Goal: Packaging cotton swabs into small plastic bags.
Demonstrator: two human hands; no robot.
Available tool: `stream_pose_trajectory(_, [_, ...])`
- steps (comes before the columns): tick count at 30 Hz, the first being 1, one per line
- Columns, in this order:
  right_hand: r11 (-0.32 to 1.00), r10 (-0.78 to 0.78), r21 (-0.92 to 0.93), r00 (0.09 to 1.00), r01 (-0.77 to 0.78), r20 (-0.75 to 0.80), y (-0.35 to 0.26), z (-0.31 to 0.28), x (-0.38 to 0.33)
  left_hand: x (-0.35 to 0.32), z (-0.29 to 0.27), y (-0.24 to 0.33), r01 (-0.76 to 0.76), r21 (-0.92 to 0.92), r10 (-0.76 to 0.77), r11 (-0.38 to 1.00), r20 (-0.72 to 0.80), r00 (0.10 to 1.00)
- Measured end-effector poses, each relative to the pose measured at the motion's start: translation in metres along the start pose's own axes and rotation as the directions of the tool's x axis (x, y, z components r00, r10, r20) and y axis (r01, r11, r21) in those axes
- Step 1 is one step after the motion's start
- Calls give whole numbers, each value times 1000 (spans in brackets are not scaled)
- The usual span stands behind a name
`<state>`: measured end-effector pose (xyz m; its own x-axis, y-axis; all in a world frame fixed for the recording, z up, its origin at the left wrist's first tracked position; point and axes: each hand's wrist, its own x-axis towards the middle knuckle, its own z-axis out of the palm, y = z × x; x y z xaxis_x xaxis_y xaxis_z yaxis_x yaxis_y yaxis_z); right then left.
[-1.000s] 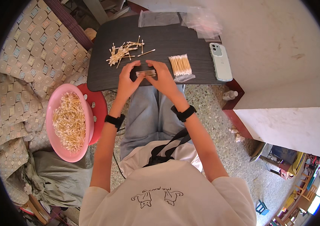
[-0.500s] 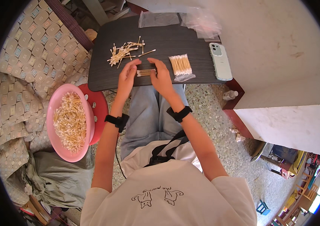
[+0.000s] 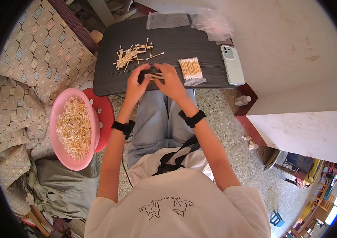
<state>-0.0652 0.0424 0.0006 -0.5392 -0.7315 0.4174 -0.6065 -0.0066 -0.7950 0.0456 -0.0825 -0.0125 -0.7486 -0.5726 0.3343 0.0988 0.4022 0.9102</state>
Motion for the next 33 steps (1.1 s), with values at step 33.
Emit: stream_pose_trajectory(33, [812,-315,-460,933,359,171,2,-5,3,0,1,18,-311,655,197,688,244,950])
